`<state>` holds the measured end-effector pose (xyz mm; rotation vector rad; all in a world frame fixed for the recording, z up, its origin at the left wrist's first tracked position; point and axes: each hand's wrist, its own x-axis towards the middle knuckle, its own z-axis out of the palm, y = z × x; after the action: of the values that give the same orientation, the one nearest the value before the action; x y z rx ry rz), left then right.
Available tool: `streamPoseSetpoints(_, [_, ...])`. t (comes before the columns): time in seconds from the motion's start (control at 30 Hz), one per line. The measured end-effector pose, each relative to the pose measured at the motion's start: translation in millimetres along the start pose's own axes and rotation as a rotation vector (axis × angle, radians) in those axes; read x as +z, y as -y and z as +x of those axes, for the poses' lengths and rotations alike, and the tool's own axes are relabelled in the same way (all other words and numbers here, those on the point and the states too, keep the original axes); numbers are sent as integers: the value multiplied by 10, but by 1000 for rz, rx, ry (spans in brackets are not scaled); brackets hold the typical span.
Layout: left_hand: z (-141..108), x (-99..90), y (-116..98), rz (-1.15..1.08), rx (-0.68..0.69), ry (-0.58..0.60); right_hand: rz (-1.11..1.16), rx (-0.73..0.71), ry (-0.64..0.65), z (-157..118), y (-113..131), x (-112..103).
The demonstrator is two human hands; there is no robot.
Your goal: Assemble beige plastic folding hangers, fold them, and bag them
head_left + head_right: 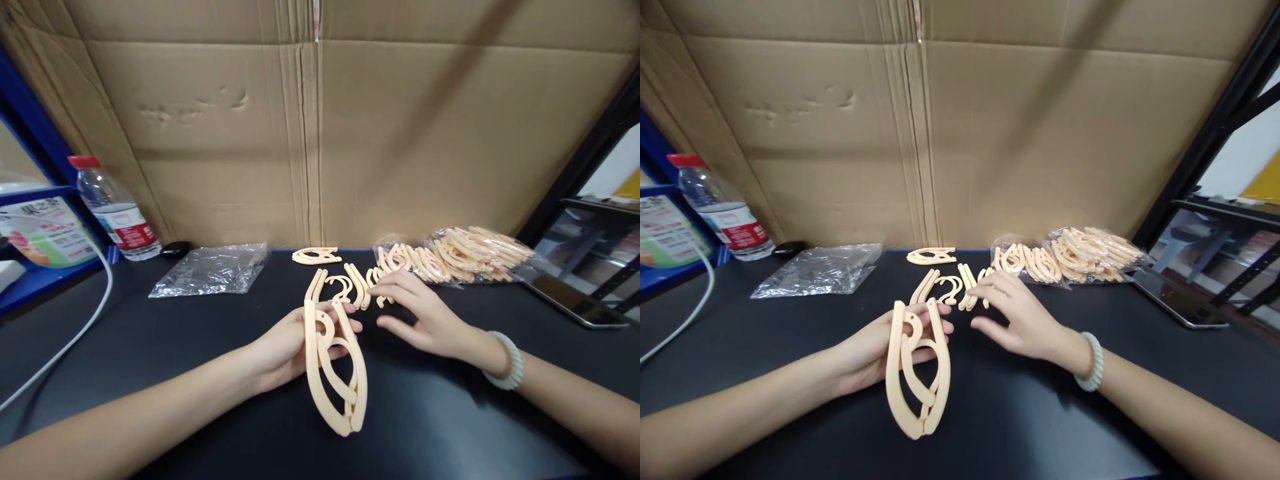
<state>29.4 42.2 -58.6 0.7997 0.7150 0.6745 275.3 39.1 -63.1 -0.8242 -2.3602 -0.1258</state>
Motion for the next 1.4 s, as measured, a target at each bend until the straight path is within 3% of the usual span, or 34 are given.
streamPoseSetpoints(0.1, [-8,23,5,0,13,14,96,-248,60,26,342,-27])
streamPoseSetpoints(0.2, [-9,34,12,25,17,51,44,-359,118,39,549,34])
streamPoseSetpoints(0.37, [0,38,8,-56,25,-15,-56,-318,32,33,548,158])
streamPoseSetpoints(0.47, [-16,46,28,-118,58,36,-107,-293,-37,21,503,164])
streamPoseSetpoints(0.73, [-106,85,170,363,250,-24,-237,-318,-123,4,455,165])
streamPoseSetpoints(0.97, [-117,71,173,455,366,-45,-311,-375,-165,-10,458,123])
streamPoseSetpoints(1.13, [-121,45,229,323,365,-98,-309,-274,-92,12,418,107])
streamPoseSetpoints(1.27, [-127,34,249,354,411,-115,-257,-152,32,21,399,146])
streamPoseSetpoints(1.4, [-139,54,243,400,408,-121,-271,-94,53,1,418,190])
